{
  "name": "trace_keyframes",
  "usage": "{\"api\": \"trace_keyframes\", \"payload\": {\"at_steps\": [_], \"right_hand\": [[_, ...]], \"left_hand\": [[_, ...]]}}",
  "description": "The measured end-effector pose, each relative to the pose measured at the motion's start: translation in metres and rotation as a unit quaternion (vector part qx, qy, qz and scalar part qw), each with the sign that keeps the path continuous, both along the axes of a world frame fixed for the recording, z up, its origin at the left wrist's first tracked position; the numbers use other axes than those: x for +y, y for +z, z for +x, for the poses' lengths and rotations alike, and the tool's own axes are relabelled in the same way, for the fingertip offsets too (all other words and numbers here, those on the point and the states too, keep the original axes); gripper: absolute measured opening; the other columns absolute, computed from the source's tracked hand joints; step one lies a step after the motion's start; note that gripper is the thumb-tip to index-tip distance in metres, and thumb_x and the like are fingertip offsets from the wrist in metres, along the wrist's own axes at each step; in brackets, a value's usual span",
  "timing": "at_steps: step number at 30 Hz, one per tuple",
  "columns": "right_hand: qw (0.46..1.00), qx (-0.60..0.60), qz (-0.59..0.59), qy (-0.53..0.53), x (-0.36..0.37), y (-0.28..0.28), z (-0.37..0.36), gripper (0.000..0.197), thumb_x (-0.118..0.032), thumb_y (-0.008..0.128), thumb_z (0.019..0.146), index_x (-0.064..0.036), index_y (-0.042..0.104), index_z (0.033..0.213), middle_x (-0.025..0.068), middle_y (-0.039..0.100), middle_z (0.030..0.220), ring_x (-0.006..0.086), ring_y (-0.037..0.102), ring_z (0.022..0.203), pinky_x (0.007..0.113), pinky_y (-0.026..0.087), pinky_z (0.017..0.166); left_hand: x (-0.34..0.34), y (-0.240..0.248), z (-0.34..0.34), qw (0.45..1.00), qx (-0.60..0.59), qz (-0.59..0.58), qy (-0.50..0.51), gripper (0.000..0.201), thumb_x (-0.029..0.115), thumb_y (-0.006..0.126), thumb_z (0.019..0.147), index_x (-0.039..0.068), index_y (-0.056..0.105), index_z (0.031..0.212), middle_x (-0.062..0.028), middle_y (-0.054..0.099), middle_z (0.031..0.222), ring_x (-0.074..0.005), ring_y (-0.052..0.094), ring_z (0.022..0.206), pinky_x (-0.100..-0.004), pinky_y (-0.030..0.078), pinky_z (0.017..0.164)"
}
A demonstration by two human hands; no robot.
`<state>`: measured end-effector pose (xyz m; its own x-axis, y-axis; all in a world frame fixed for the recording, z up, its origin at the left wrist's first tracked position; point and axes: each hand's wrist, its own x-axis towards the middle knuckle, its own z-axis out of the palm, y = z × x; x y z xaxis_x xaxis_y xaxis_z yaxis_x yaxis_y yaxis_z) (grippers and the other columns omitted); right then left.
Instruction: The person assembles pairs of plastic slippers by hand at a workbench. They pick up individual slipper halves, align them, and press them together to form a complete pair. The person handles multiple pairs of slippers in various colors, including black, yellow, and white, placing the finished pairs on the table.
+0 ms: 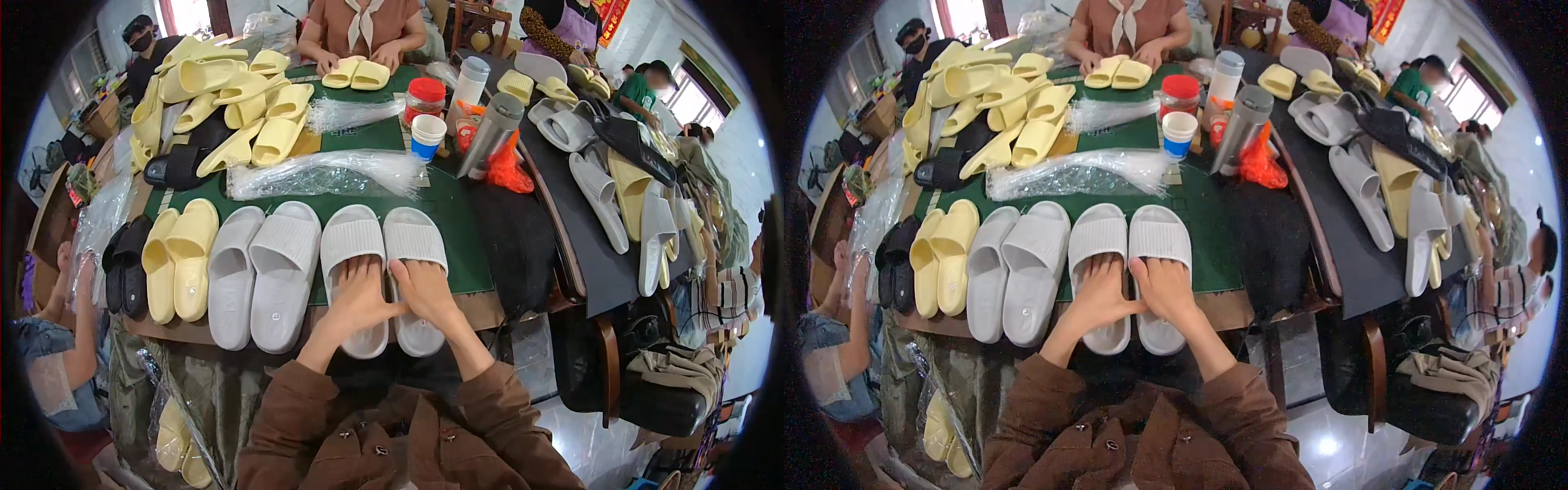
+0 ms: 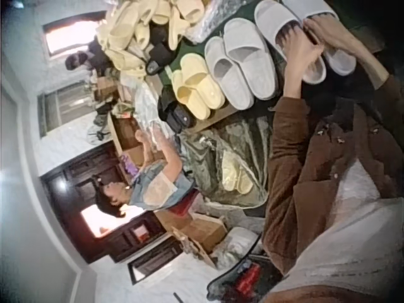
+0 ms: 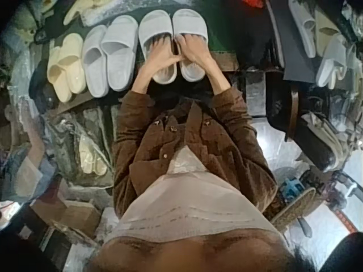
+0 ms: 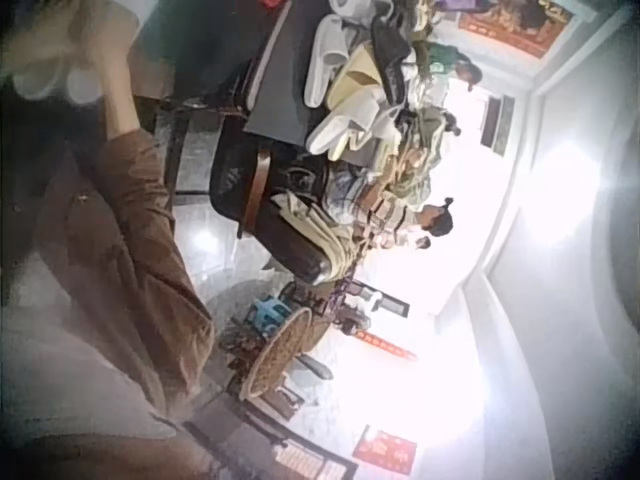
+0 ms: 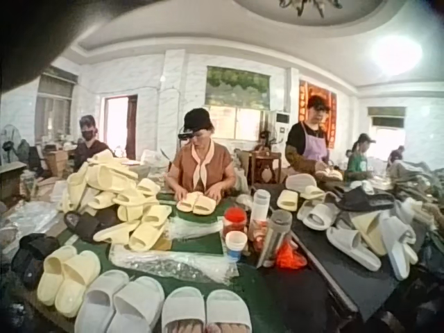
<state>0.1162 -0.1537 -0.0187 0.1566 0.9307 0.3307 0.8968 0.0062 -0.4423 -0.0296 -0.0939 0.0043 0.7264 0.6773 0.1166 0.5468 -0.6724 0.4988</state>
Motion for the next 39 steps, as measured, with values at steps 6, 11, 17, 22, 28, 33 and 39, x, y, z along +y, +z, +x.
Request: {"api": "trace_keyframes", "payload": {"at_steps": [6,11,17,22,28,33,39], "right_hand": [[0.999,-0.02,-0.046,0.009,-0.001,-0.005,0.0,0.03,-0.026,0.042,0.097,-0.0034,0.061,0.102,0.0227,0.061,0.094,0.0436,0.055,0.09,0.052,0.04,0.076],[0.999,0.022,-0.021,-0.008,-0.002,0.002,-0.001,0.036,-0.031,0.042,0.097,-0.0005,0.062,0.095,0.0234,0.063,0.089,0.0438,0.058,0.081,0.052,0.043,0.073],[0.991,0.04,0.11,0.066,-0.017,0.025,-0.004,0.024,-0.023,0.054,0.093,-0.0014,0.065,0.091,0.0176,0.065,0.079,0.0392,0.06,0.07,0.047,0.047,0.069],[0.957,0.285,0.04,-0.027,-0.016,0.069,0.011,0.022,-0.014,0.056,0.091,0.0037,0.064,0.08,0.0122,0.063,0.063,0.017,0.063,0.056,0.029,0.046,0.052],[0.966,0.246,0.064,-0.037,0.078,0.049,0.05,0.021,-0.017,0.059,0.088,0.0016,0.067,0.091,0.0153,0.069,0.08,0.0217,0.067,0.077,0.031,0.051,0.069],[0.992,0.111,-0.046,-0.044,0.12,0.024,0.053,0.024,-0.026,0.06,0.084,-0.0055,0.071,0.093,0.0149,0.069,0.086,0.0326,0.067,0.08,0.04,0.052,0.074],[0.985,0.147,-0.076,0.038,0.12,0.032,0.045,0.021,-0.022,0.063,0.081,-0.0056,0.07,0.092,0.0148,0.069,0.084,0.0305,0.067,0.078,0.04,0.052,0.072]], "left_hand": [[-0.01,-0.01,0.012,0.996,-0.045,0.045,0.065,0.079,0.034,0.073,0.068,-0.014,0.042,0.123,-0.0292,0.043,0.131,-0.0448,0.035,0.128,-0.0545,0.022,0.109],[0.001,-0.013,0.023,0.995,-0.014,0.021,0.093,0.06,0.03,0.069,0.075,-0.012,0.051,0.114,-0.0309,0.052,0.118,-0.0471,0.044,0.117,-0.0566,0.031,0.101],[0.011,-0.024,0.023,0.993,-0.036,0.045,0.106,0.045,0.03,0.067,0.078,-0.009,0.061,0.1,-0.0293,0.062,0.101,-0.0441,0.057,0.1,-0.0506,0.041,0.091],[0.005,-0.01,0.02,0.994,-0.016,0.011,0.11,0.045,0.035,0.065,0.078,-0.008,0.064,0.092,-0.0277,0.063,0.1,-0.0433,0.059,0.096,-0.0505,0.042,0.089],[0.007,-0.016,0.024,0.992,-0.03,0.037,0.117,0.048,0.037,0.063,0.077,-0.008,0.065,0.094,-0.0263,0.062,0.104,-0.0409,0.057,0.101,-0.0506,0.04,0.091],[0.005,-0.011,0.026,0.992,-0.002,0.017,0.121,0.049,0.038,0.062,0.077,-0.008,0.064,0.095,-0.0255,0.06,0.111,-0.0401,0.055,0.105,-0.0509,0.037,0.093],[0.007,-0.016,0.023,0.993,-0.03,0.027,0.113,0.045,0.036,0.062,0.077,-0.007,0.065,0.09,-0.0277,0.062,0.1,-0.0424,0.058,0.095,-0.0513,0.039,0.091]]}}
